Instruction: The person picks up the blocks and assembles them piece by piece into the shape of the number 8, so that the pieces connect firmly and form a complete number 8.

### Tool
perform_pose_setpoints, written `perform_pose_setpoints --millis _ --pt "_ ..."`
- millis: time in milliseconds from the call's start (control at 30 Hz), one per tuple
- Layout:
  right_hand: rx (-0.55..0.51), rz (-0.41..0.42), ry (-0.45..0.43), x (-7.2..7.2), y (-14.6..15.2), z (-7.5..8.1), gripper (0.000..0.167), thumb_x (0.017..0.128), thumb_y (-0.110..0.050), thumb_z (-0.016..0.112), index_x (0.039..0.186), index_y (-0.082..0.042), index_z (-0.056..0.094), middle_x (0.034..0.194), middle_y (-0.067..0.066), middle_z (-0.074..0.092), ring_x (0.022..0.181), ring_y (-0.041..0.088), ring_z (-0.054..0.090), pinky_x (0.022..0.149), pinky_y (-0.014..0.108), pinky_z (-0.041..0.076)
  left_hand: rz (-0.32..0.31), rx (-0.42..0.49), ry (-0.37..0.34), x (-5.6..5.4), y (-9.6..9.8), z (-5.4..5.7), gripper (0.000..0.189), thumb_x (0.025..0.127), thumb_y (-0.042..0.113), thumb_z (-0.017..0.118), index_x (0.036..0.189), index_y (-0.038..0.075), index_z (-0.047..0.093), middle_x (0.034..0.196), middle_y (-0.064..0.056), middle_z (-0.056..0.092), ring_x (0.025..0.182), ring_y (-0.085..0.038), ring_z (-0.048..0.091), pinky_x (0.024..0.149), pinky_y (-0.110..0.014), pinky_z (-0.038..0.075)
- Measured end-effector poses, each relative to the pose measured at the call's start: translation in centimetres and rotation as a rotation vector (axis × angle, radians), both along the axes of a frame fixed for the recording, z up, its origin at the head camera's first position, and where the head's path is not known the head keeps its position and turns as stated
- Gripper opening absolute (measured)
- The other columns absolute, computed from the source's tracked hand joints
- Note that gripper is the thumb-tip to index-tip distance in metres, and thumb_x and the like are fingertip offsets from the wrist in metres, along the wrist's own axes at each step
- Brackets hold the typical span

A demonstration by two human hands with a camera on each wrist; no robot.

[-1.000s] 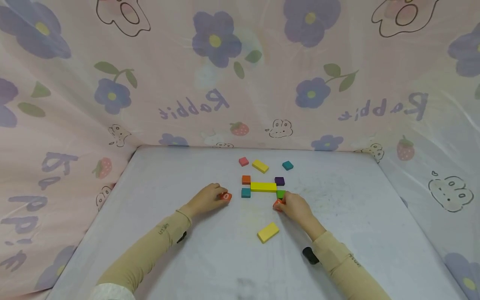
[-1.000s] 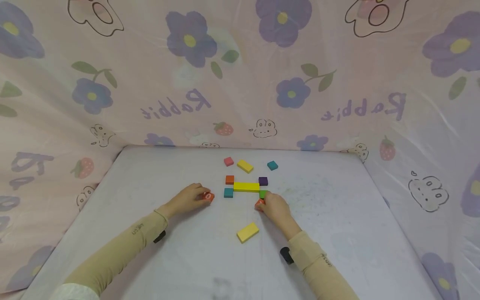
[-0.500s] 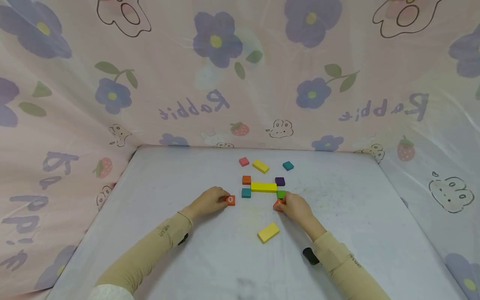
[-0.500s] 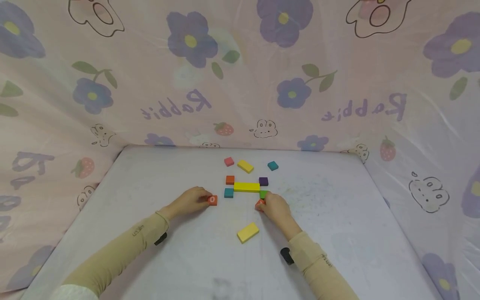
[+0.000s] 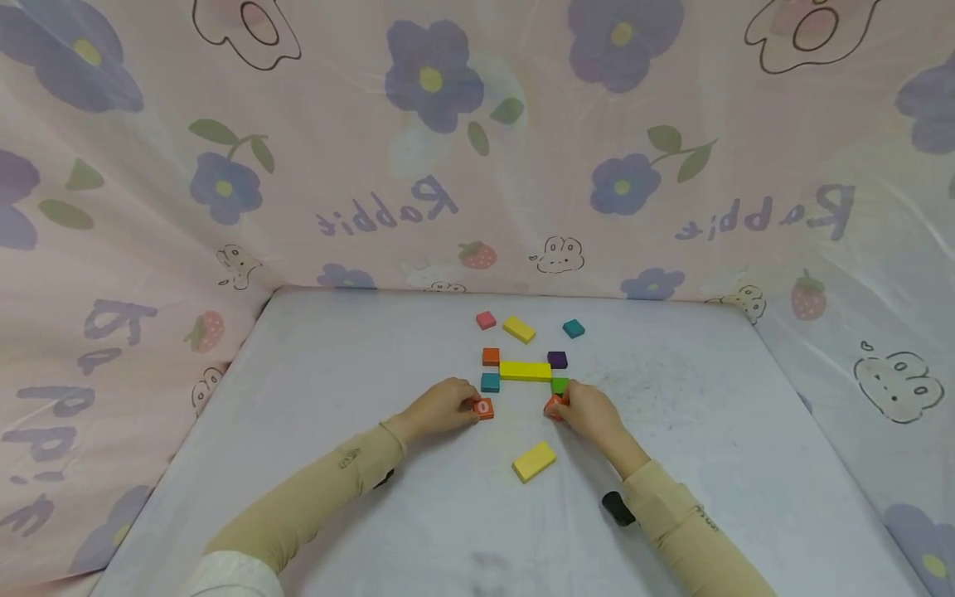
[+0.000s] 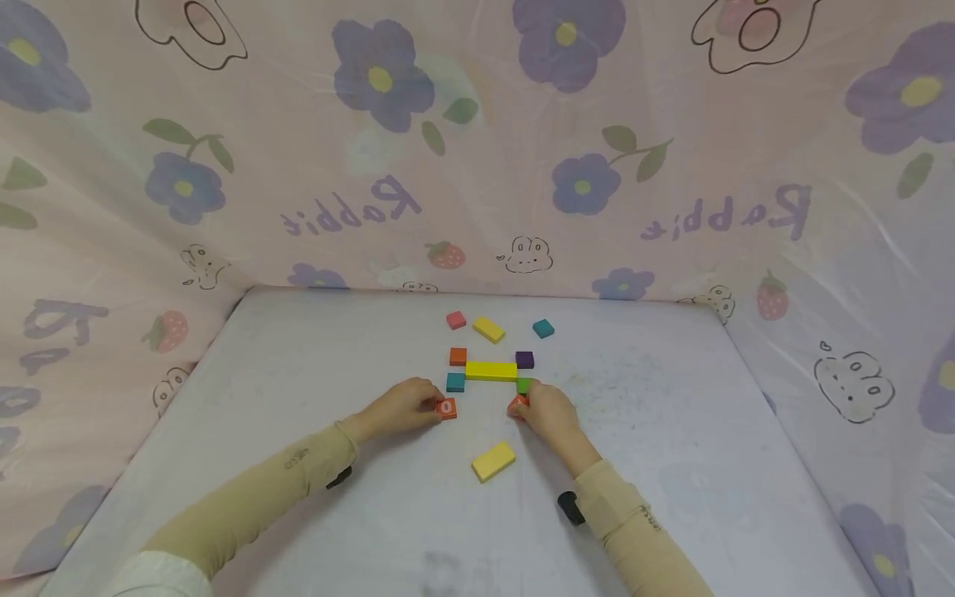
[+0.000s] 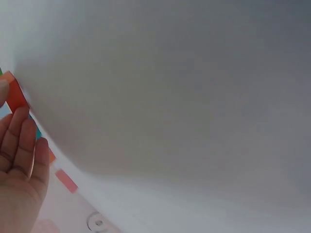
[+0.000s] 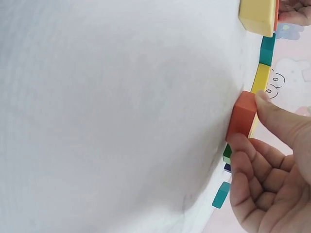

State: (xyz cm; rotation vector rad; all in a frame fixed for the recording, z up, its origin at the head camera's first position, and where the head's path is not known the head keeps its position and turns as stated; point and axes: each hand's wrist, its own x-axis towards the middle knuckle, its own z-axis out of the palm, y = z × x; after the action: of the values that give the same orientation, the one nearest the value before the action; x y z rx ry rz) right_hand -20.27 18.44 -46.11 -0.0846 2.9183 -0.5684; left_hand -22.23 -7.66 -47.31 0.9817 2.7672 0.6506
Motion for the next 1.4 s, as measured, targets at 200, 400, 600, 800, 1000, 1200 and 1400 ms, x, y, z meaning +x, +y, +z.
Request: perform_pose_setpoints --millis 200,400,600,800,1000,1200,1400 --pt "0.006 -0.009 -0.016 0.0 -0.1 0.0 0.033 0.083 -0.033 0.068 0.084 -0.002 0.057 0.064 0.004 0.050 0.058 0.015 0.045 0.052 0.022 0.033 0.041 -0.029 0.058 0.1 1.5 -0.4 0.017 0.083 0.022 0.069 0.091 0.007 0.066 0.080 0.001 0.062 0.072 -0.010 0.047 0.067 -0.022 0.043" --pt "0.017 -0.013 -0.016 0.0 -0.1 -0.2 0.034 0.083 -0.035 0.068 0.083 -0.002 0.057 0.064 0.004 0.049 0.058 0.015 0.045 0.052 0.023 0.032 0.076 -0.046 0.112 0.1 2.5 -0.8 0.022 0.082 0.024 0.070 0.097 0.007 0.067 0.081 0.001 0.062 0.070 -0.010 0.045 0.064 -0.020 0.040" --pt "0.028 -0.008 0.001 0.1 -0.1 -0.3 0.036 0.082 -0.036 0.068 0.086 -0.002 0.057 0.064 0.004 0.049 0.058 0.016 0.044 0.052 0.023 0.032 0.103 -0.016 0.110 0.2 2.9 -0.7 0.023 0.082 0.023 0.070 0.098 0.006 0.067 0.079 0.000 0.062 0.068 -0.010 0.045 0.063 -0.020 0.039" --pt "0.015 -0.001 0.022 0.3 -0.1 -0.3 0.034 0.084 -0.034 0.067 0.085 -0.002 0.057 0.063 0.004 0.049 0.057 0.015 0.044 0.052 0.023 0.031 0.116 -0.023 0.110 -0.1 3.0 -1.1 0.019 0.082 0.025 0.070 0.091 0.009 0.065 0.070 0.004 0.052 0.065 -0.009 0.043 0.059 -0.019 0.035" --pt "0.011 -0.010 0.031 0.4 0.0 -0.3 0.033 0.084 -0.034 0.067 0.086 -0.002 0.057 0.064 0.004 0.050 0.058 0.016 0.044 0.052 0.023 0.032 0.118 -0.021 0.114 -0.3 3.1 -1.4 0.022 0.082 0.026 0.070 0.093 0.008 0.065 0.071 0.004 0.053 0.064 -0.009 0.043 0.059 -0.020 0.036" --pt "0.013 -0.019 0.027 0.4 0.0 -0.5 0.034 0.084 -0.036 0.067 0.087 -0.003 0.057 0.065 0.003 0.049 0.058 0.016 0.044 0.051 0.023 0.031 0.115 -0.026 0.135 -0.2 3.0 -1.4 0.027 0.082 0.029 0.071 0.097 0.008 0.065 0.074 0.003 0.055 0.064 -0.009 0.043 0.060 -0.020 0.036" --pt "-0.002 -0.016 0.054 0.5 0.0 -0.5 0.034 0.084 -0.035 0.067 0.084 -0.004 0.054 0.064 0.003 0.048 0.057 0.015 0.044 0.050 0.023 0.030 0.119 -0.024 0.144 -0.2 2.9 -1.2 0.028 0.081 0.030 0.071 0.096 0.008 0.065 0.072 0.003 0.052 0.063 -0.009 0.042 0.059 -0.021 0.034"
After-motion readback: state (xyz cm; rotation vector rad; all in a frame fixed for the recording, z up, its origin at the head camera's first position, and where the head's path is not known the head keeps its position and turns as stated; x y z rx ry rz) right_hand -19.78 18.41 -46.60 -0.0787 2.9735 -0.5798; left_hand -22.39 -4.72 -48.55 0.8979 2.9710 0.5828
